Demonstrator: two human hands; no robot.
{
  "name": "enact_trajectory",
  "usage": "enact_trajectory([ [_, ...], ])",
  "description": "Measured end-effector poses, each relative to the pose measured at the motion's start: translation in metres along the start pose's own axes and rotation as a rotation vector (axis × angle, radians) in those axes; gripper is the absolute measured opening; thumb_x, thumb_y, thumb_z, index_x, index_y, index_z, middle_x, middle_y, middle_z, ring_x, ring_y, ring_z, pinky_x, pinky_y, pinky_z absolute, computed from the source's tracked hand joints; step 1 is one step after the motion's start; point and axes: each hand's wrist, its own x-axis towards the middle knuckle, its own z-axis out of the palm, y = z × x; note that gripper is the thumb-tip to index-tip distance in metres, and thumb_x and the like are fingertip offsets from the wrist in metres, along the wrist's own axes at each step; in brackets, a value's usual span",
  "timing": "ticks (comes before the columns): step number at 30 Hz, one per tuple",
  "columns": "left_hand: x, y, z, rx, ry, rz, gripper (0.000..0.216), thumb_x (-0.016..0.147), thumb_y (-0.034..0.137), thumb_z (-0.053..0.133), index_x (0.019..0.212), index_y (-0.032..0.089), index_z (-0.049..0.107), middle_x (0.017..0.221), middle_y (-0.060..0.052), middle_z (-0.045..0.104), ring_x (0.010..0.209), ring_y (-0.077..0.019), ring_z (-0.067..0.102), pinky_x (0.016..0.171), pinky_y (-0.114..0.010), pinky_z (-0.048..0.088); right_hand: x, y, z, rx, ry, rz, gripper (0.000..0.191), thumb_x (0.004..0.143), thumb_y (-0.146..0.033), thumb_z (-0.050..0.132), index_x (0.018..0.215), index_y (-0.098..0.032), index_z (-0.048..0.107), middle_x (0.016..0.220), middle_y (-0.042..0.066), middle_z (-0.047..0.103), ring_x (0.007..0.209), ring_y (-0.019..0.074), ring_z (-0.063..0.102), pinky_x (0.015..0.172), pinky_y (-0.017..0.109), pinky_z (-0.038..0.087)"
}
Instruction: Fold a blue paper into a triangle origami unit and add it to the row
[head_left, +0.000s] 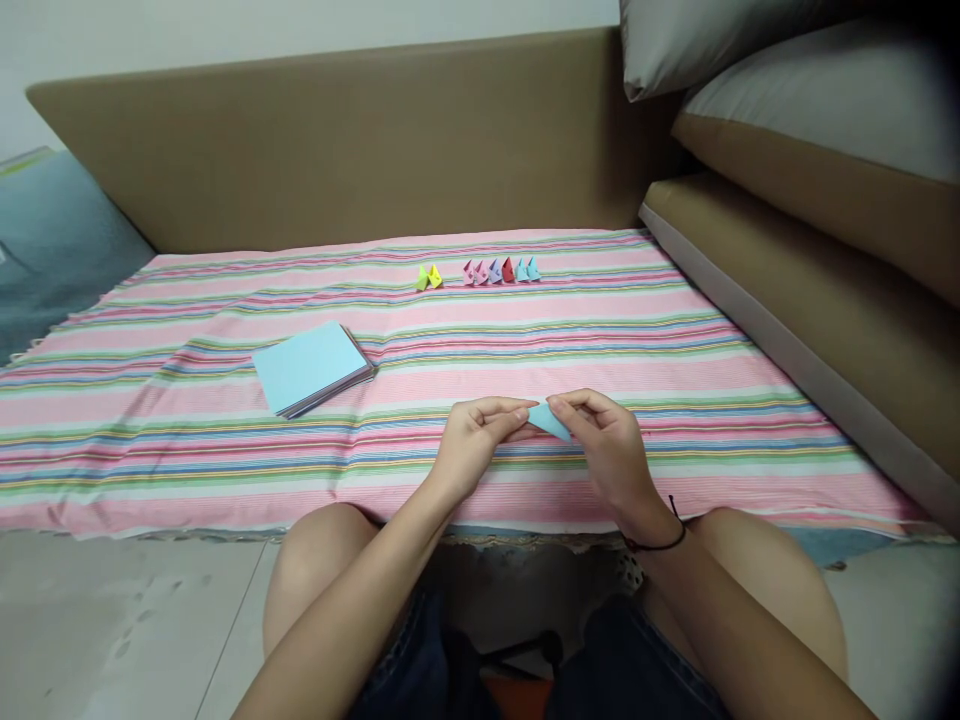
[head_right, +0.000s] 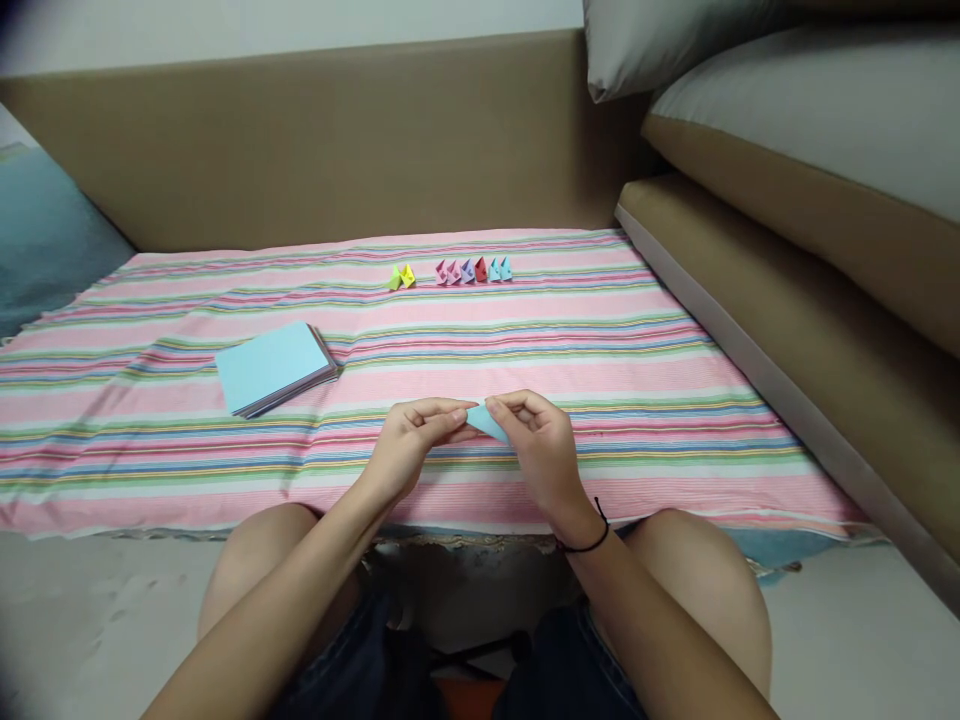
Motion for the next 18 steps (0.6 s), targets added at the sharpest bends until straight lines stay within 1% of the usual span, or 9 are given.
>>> enact_trajectory([
  [2,0.0001,0.0003,-0.0002,-0.009,0.017,-0.003,0.021,0.068,0.024,0.072,0.085,0.011,0.072,0.079,-0.006,0.074,0.076,-0.019,0.07,0.083,-0.032,0.053,0.0008,-0.0001,-0.0004,0.001,-0.014,0.001,0.01,0.074,-0.03,0.069,0.075,-0.02,0.067,0.071,-0.001,0.067,0.068,0.0134,0.06,0.063,0.026,0.047],
  [5,-0.0006,0.0016,-0.0004,-0.001,0.036,-0.005,0.024,0.069,0.023,0.071,0.091,0.013,0.07,0.071,-0.003,0.072,0.07,-0.0174,0.07,0.08,-0.032,0.054,0.0025,-0.0019,-0.0024,-0.022,-0.037,0.01,0.012,0.075,-0.031,0.069,0.074,-0.02,0.067,0.07,0.0,0.066,0.066,0.0128,0.059,0.06,0.025,0.046],
  [8,-0.001,0.0028,-0.001,0.096,0.008,-0.006,0.029,0.07,0.027,0.072,0.095,0.014,0.066,0.068,-0.002,0.07,0.068,-0.0156,0.068,0.075,-0.028,0.053,0.0046,-0.005,-0.0063,-0.073,-0.086,0.016,0.012,0.075,-0.031,0.069,0.073,-0.019,0.067,0.069,0.0,0.066,0.064,0.0125,0.057,0.059,0.025,0.045],
  [10,-0.0004,0.0022,-0.0018,0.197,-0.015,-0.01,0.034,0.066,0.027,0.075,0.096,0.014,0.065,0.068,-0.001,0.068,0.064,-0.0125,0.065,0.065,-0.022,0.051,0.0053,-0.0066,-0.0083,-0.091,-0.139,0.019,0.012,0.075,-0.031,0.069,0.072,-0.019,0.067,0.07,0.0,0.066,0.065,0.0127,0.058,0.061,0.025,0.046],
  [12,0.0008,0.0003,-0.003,0.293,-0.029,-0.006,0.037,0.061,0.026,0.078,0.093,0.013,0.064,0.063,0.002,0.063,0.054,-0.008,0.058,0.053,-0.017,0.044,0.005,-0.0073,-0.0091,-0.103,-0.197,0.024,0.013,0.074,-0.031,0.07,0.072,-0.019,0.067,0.07,0.0,0.066,0.067,0.0132,0.059,0.062,0.025,0.046],
  [14,0.0018,-0.002,-0.004,0.359,-0.041,-0.007,0.036,0.059,0.026,0.08,0.088,0.012,0.065,0.057,0.004,0.058,0.047,-0.0054,0.05,0.046,-0.017,0.037,0.0043,-0.0072,-0.0089,-0.12,-0.246,0.028,0.014,0.074,-0.032,0.07,0.072,-0.018,0.067,0.07,0.001,0.066,0.067,0.0137,0.059,0.062,0.026,0.046],
  [16,0.002,-0.0038,-0.0045,0.393,-0.047,-0.011,0.034,0.06,0.028,0.079,0.086,0.012,0.065,0.055,0.003,0.057,0.047,-0.0063,0.05,0.047,-0.018,0.038,0.0039,-0.007,-0.009,-0.141,-0.271,0.021,0.015,0.074,-0.033,0.069,0.074,-0.018,0.067,0.071,0.002,0.067,0.067,0.0144,0.059,0.061,0.026,0.046],
  [18,0.0014,-0.0052,-0.0047,0.41,-0.054,-0.009,0.032,0.061,0.029,0.078,0.087,0.013,0.066,0.061,0.001,0.062,0.052,-0.0094,0.055,0.052,-0.021,0.043,0.0043,-0.0071,-0.01,-0.163,-0.289,0.007,0.017,0.075,-0.035,0.068,0.075,-0.019,0.068,0.071,0.002,0.067,0.067,0.0153,0.06,0.061,0.027,0.046],
])
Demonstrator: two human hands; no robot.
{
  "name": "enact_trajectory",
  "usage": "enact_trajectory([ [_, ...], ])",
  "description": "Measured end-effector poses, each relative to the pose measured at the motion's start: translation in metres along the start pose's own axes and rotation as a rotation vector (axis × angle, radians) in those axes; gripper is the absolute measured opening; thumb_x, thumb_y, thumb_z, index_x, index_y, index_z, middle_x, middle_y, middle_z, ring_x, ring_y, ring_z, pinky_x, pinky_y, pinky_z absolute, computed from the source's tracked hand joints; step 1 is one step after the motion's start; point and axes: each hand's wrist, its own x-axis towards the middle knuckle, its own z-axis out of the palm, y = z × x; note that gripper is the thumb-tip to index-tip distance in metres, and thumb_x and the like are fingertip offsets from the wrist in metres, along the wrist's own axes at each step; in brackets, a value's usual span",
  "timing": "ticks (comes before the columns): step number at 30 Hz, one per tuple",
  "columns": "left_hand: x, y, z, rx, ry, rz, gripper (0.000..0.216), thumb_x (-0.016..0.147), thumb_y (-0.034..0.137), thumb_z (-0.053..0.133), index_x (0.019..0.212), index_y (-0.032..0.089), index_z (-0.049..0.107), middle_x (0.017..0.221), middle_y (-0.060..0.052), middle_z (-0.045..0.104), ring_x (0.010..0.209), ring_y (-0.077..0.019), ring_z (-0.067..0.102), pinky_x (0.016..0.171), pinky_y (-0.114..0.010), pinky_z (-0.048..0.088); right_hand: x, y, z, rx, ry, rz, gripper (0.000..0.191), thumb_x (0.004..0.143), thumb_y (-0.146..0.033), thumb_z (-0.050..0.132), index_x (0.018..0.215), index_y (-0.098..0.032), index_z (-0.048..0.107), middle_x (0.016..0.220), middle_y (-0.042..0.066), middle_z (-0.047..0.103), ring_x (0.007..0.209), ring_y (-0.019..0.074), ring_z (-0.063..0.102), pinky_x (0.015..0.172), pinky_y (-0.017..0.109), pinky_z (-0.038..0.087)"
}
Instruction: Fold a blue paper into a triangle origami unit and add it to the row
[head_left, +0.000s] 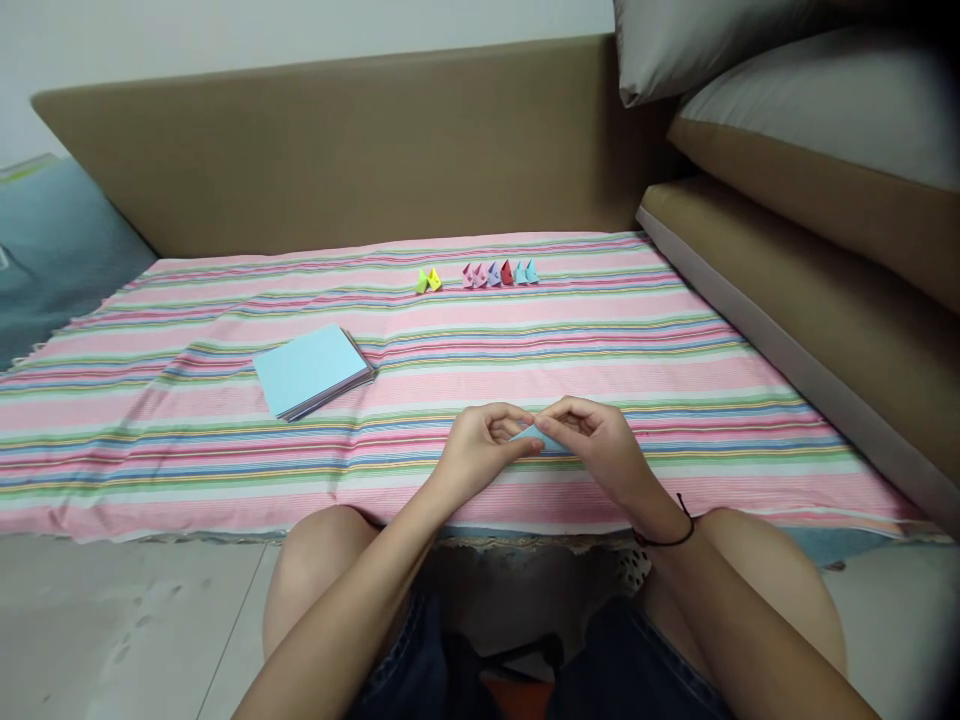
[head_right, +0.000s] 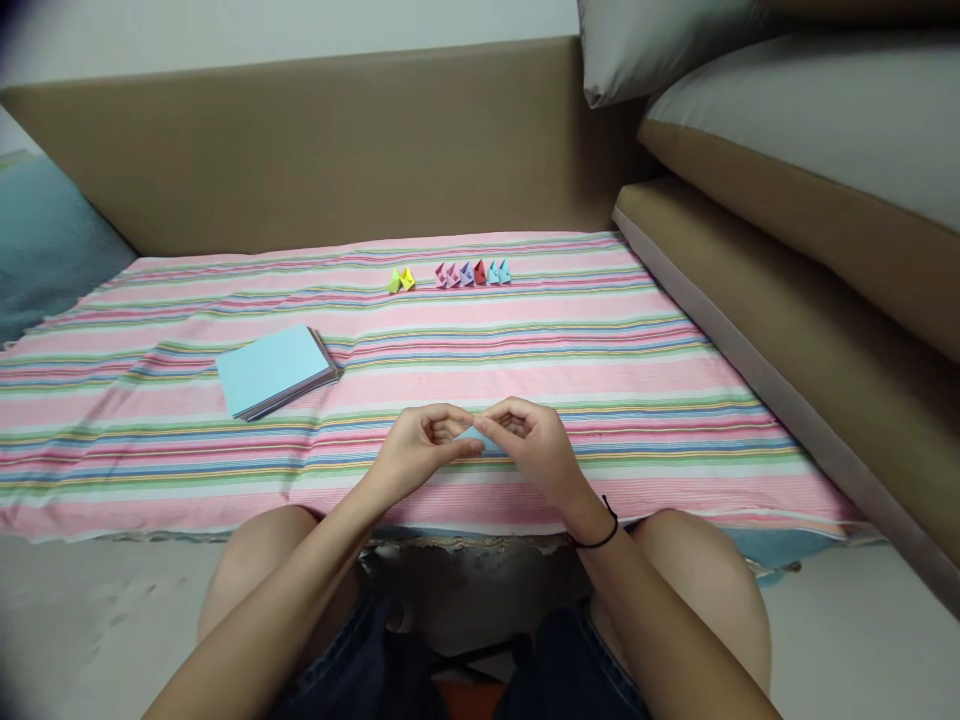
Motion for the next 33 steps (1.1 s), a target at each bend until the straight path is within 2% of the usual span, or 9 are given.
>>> enact_trajectory([
  [3,-0.001,-0.003,0.0,0.082,-0.032,0.029,0.021,0.066,0.028,0.072,0.082,0.014,0.068,0.066,-0.002,0.065,0.059,-0.0121,0.058,0.056,-0.022,0.044,0.0,0.0,-0.003,-0.117,-0.038,-0.053,0.018,0.076,-0.037,0.067,0.076,-0.02,0.069,0.074,0.003,0.068,0.07,0.0171,0.061,0.064,0.029,0.046],
  [9,-0.001,-0.006,-0.004,0.328,-0.091,0.081,0.014,0.071,0.028,0.066,0.069,0.014,0.069,0.054,0.001,0.06,0.05,-0.0111,0.053,0.047,-0.02,0.036,-0.001,0.002,-0.001,-0.363,-0.071,-0.169,0.019,0.079,-0.038,0.065,0.074,-0.021,0.071,0.074,0.005,0.067,0.071,0.0188,0.061,0.066,0.032,0.046],
  [12,0.0,-0.005,-0.005,0.226,-0.075,0.044,0.015,0.069,0.029,0.068,0.07,0.014,0.068,0.058,-0.002,0.066,0.056,-0.0152,0.061,0.051,-0.022,0.043,0.001,0.007,-0.001,-0.18,-0.052,-0.052,0.022,0.075,-0.039,0.069,0.084,-0.02,0.067,0.079,0.004,0.066,0.072,0.0183,0.062,0.065,0.031,0.048],
  [15,0.003,-0.006,-0.004,0.123,0.013,0.06,0.018,0.068,0.031,0.07,0.071,0.014,0.066,0.059,-0.004,0.067,0.058,-0.0166,0.063,0.055,-0.024,0.047,0.003,0.011,-0.004,0.005,-0.085,0.09,0.034,0.067,-0.04,0.076,0.089,-0.019,0.06,0.077,0.002,0.064,0.068,0.0155,0.06,0.059,0.027,0.046],
  [19,0.005,-0.006,-0.005,-0.005,0.073,0.068,0.024,0.062,0.033,0.076,0.068,0.014,0.062,0.056,-0.002,0.065,0.057,-0.0154,0.063,0.056,-0.023,0.048,0.003,0.006,-0.006,-0.067,-0.127,0.136,0.034,0.066,-0.047,0.073,0.069,-0.017,0.057,0.053,-0.005,0.05,0.048,0.0085,0.043,0.045,0.023,0.031],
  [24,0.005,-0.001,-0.005,-0.056,0.028,0.061,0.026,0.06,0.031,0.078,0.07,0.012,0.064,0.059,-0.002,0.065,0.055,-0.0123,0.061,0.056,-0.021,0.047,0.0,-0.002,-0.003,-0.132,-0.037,0.066,0.036,0.068,-0.049,0.071,0.061,-0.017,0.055,0.05,-0.005,0.045,0.047,0.0077,0.038,0.043,0.023,0.029],
  [26,0.006,0.0,-0.006,-0.071,0.027,0.052,0.027,0.06,0.031,0.079,0.071,0.012,0.064,0.059,-0.002,0.065,0.055,-0.0122,0.061,0.056,-0.021,0.048,0.0,-0.002,-0.004,-0.143,-0.028,0.065,0.033,0.069,-0.047,0.07,0.062,-0.017,0.058,0.05,-0.005,0.047,0.047,0.0084,0.04,0.044,0.023,0.031],
  [30,0.007,-0.002,-0.008,-0.075,0.058,0.062,0.028,0.058,0.032,0.08,0.069,0.013,0.062,0.057,-0.001,0.063,0.054,-0.0119,0.061,0.055,-0.022,0.048,0.003,0.001,-0.007,-0.103,-0.095,0.07,0.028,0.075,-0.044,0.065,0.068,-0.017,0.067,0.06,0.001,0.062,0.058,0.0137,0.055,0.056,0.026,0.045],
  [33,0.007,-0.002,-0.009,-0.082,0.066,0.06,0.029,0.058,0.032,0.08,0.069,0.013,0.06,0.055,0.0,0.062,0.053,-0.0118,0.06,0.055,-0.022,0.047,0.004,0.001,-0.008,-0.086,-0.075,0.058,0.028,0.075,-0.043,0.065,0.067,-0.017,0.069,0.062,0.003,0.064,0.061,0.0155,0.059,0.059,0.028,0.049],
])
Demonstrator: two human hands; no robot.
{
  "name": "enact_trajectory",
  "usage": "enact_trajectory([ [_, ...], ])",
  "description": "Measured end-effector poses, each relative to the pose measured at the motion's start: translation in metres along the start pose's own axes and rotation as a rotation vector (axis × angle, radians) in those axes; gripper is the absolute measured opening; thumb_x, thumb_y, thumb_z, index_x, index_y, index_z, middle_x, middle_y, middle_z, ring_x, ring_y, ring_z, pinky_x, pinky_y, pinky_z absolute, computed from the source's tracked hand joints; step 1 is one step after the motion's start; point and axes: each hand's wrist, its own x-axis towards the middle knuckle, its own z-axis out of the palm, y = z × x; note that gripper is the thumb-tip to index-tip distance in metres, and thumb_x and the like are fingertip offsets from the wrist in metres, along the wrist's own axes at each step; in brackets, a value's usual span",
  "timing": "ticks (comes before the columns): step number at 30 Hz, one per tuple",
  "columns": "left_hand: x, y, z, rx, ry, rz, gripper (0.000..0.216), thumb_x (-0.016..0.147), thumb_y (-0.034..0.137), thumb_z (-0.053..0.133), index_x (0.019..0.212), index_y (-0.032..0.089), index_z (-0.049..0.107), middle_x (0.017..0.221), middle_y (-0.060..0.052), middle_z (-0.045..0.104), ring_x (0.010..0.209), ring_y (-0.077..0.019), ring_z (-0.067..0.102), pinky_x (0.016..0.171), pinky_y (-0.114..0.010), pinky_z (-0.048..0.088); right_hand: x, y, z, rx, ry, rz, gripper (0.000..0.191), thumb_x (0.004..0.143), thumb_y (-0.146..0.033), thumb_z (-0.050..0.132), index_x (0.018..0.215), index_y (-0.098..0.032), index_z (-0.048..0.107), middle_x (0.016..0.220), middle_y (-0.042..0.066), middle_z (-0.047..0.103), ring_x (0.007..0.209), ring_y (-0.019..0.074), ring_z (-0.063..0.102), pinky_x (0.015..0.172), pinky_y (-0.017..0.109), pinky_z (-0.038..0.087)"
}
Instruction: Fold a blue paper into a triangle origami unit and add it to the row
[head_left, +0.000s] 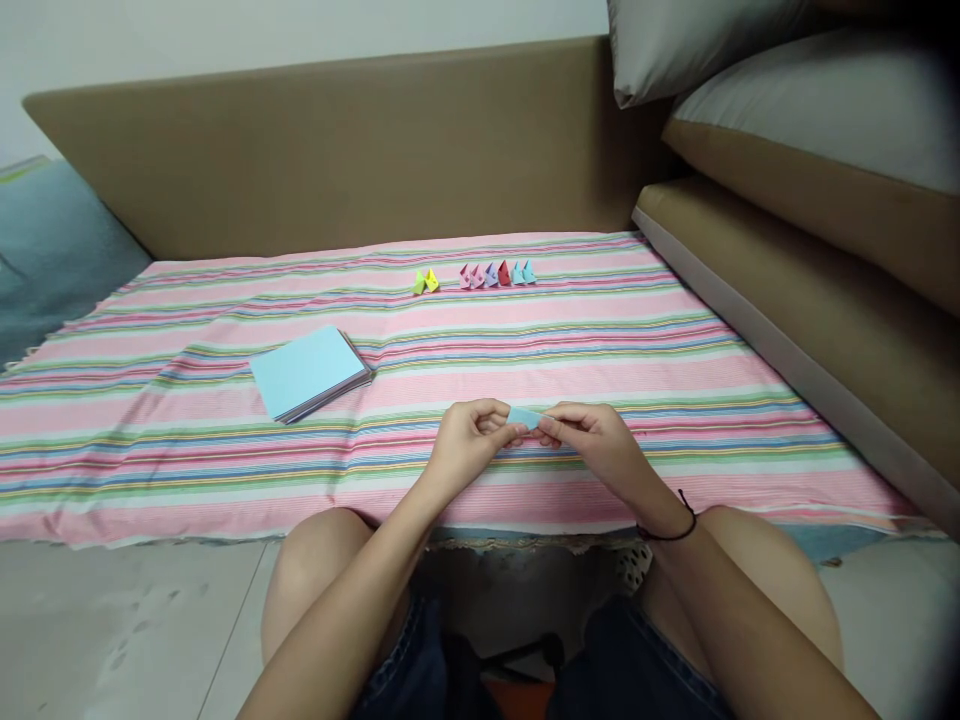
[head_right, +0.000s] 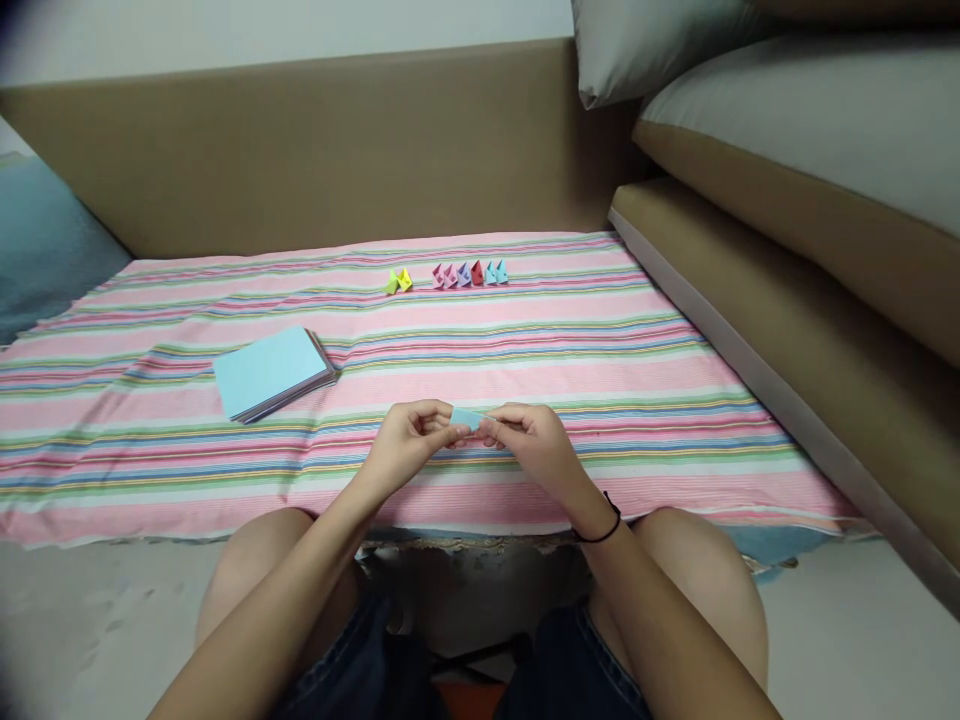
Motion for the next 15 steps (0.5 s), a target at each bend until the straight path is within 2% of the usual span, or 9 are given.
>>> enact_trajectory([
  [6,-0.0009,0.0067,-0.0015,0.015,0.013,-0.015,0.03,0.056,0.03,0.081,0.07,0.012,0.06,0.056,-0.001,0.064,0.053,-0.0122,0.061,0.055,-0.022,0.047,-0.0005,0.0003,-0.0005,0.05,0.012,0.022,0.031,0.077,-0.045,0.062,0.069,-0.016,0.07,0.065,0.004,0.067,0.061,0.0152,0.06,0.059,0.028,0.05],
  [10,-0.002,0.0086,-0.0003,0.007,-0.024,-0.046,0.031,0.058,0.032,0.08,0.07,0.012,0.059,0.058,-0.002,0.064,0.055,-0.0118,0.061,0.056,-0.022,0.048,-0.0032,-0.0014,-0.0001,-0.014,0.112,-0.036,0.027,0.077,-0.041,0.064,0.065,-0.017,0.065,0.06,0.002,0.061,0.059,0.015,0.056,0.057,0.028,0.048],
  [15,-0.0018,0.0046,0.0038,-0.011,-0.017,-0.011,0.028,0.06,0.028,0.078,0.075,0.012,0.06,0.06,0.001,0.062,0.054,-0.0093,0.058,0.054,-0.02,0.044,-0.0036,-0.0013,0.0049,-0.004,0.1,-0.029,0.027,0.079,-0.042,0.061,0.068,-0.018,0.062,0.06,0.0,0.058,0.059,0.0145,0.055,0.057,0.027,0.046],
])
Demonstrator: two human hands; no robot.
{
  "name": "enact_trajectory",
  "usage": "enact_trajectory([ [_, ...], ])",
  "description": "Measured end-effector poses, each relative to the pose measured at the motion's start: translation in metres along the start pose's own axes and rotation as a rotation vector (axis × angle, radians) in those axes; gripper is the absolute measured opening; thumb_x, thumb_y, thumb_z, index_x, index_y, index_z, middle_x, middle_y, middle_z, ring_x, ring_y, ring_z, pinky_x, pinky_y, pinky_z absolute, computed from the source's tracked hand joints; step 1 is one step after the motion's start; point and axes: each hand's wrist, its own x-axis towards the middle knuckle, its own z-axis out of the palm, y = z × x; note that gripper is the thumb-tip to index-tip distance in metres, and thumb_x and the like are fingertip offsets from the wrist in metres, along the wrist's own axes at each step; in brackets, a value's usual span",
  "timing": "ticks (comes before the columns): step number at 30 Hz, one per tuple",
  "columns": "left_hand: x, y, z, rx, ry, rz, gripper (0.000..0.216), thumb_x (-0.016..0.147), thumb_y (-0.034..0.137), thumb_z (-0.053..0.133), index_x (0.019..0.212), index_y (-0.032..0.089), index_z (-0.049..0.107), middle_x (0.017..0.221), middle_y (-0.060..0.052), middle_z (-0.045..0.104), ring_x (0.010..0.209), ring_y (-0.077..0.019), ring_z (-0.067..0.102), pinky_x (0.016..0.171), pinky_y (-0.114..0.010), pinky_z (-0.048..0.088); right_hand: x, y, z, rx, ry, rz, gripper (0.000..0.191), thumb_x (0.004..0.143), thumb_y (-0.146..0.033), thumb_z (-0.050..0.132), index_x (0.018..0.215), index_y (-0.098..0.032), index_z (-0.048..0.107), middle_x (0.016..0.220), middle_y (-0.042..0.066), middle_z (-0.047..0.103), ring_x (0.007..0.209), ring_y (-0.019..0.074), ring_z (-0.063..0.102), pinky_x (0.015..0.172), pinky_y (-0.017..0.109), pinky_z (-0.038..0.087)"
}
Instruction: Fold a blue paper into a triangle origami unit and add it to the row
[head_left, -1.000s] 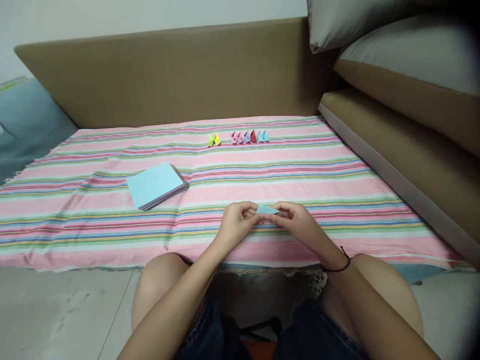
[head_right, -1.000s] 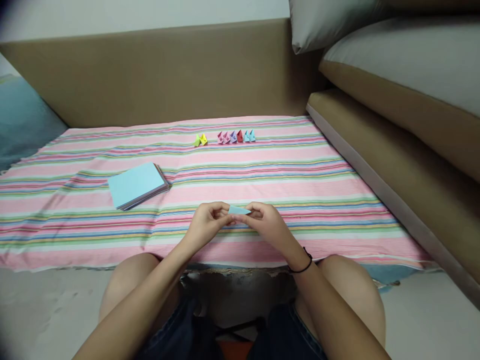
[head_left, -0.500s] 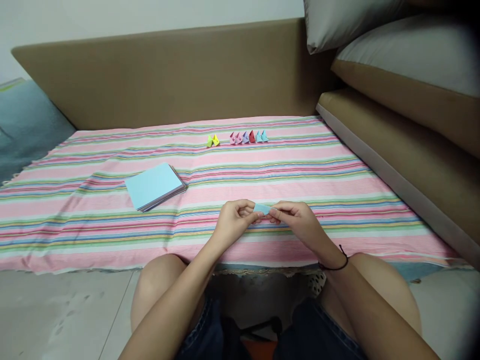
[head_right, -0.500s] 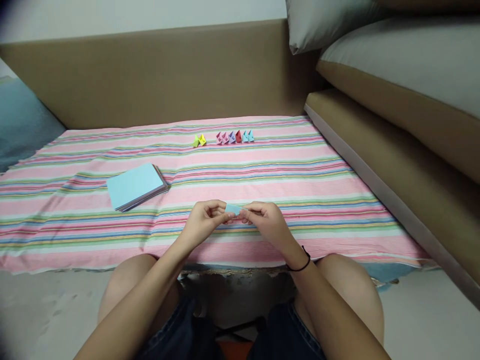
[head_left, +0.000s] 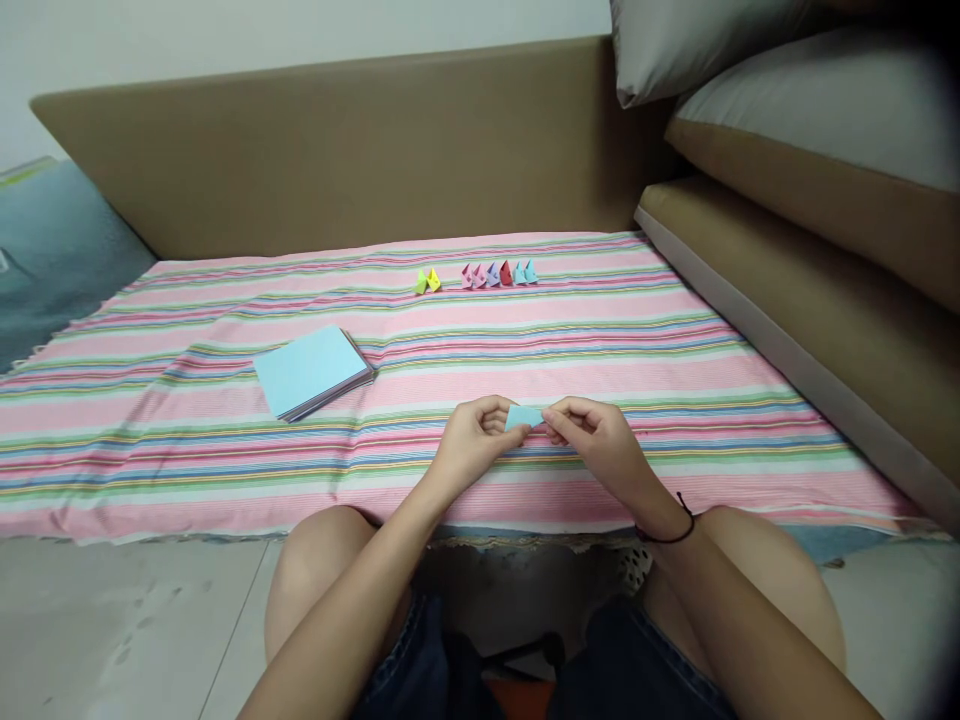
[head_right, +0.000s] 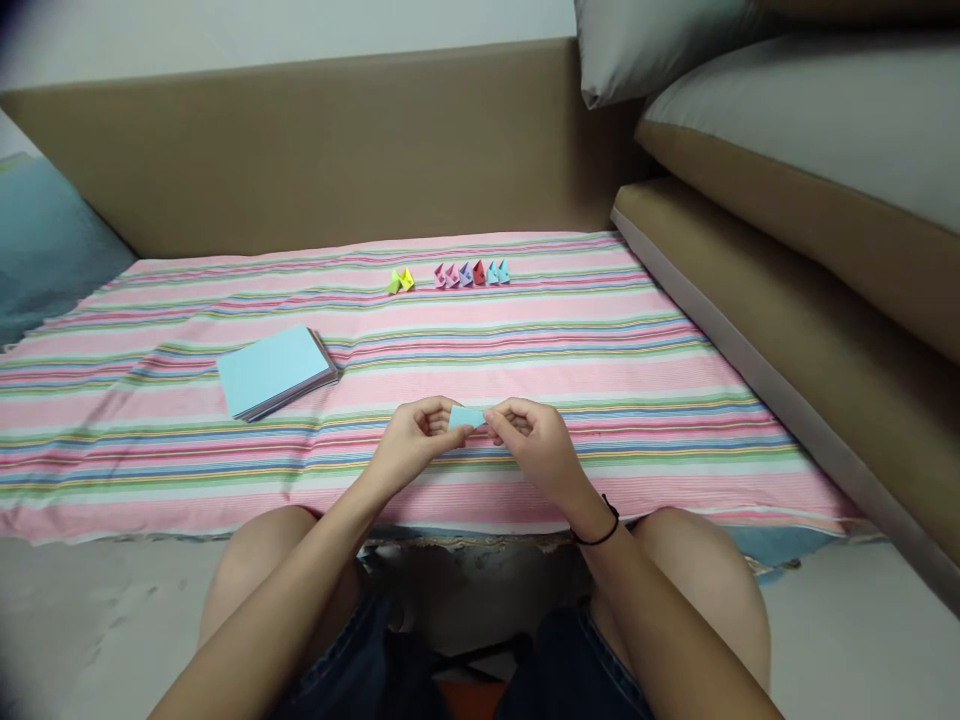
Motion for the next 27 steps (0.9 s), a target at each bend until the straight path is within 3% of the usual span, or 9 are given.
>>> enact_trajectory([
  [6,0.001,-0.003,-0.002,0.028,0.009,-0.018,0.025,0.06,0.02,0.075,0.079,0.011,0.062,0.061,0.0,0.064,0.054,-0.009,0.058,0.054,-0.019,0.044,0.002,0.004,0.003,-0.017,-0.102,0.052,0.024,0.075,-0.042,0.065,0.074,-0.018,0.061,0.059,-0.002,0.055,0.055,0.0117,0.05,0.051,0.024,0.038],
  [14,0.003,-0.004,-0.006,0.081,-0.066,0.003,0.026,0.062,0.031,0.077,0.076,0.013,0.063,0.061,-0.003,0.066,0.059,-0.0145,0.064,0.058,-0.023,0.05,0.001,-0.001,0.001,-0.101,-0.056,-0.012,0.018,0.079,-0.036,0.061,0.073,-0.019,0.058,0.06,-0.003,0.054,0.054,0.0114,0.047,0.051,0.024,0.036],
  [20,0.001,-0.005,-0.01,0.238,-0.056,0.043,0.02,0.067,0.027,0.072,0.079,0.012,0.066,0.067,-0.006,0.069,0.06,-0.0149,0.065,0.055,-0.021,0.05,0.001,0.004,0.001,-0.143,-0.154,0.005,0.02,0.08,-0.039,0.059,0.077,-0.018,0.06,0.06,-0.003,0.052,0.053,0.0111,0.045,0.049,0.024,0.033],
  [27,0.002,0.001,-0.011,0.164,-0.081,-0.009,0.028,0.064,0.032,0.077,0.08,0.011,0.067,0.069,-0.007,0.07,0.063,-0.0166,0.068,0.062,-0.025,0.054,0.001,0.0,-0.003,-0.196,-0.065,0.001,0.018,0.08,-0.035,0.057,0.077,-0.018,0.061,0.062,-0.001,0.059,0.055,0.0125,0.051,0.052,0.024,0.038],
])
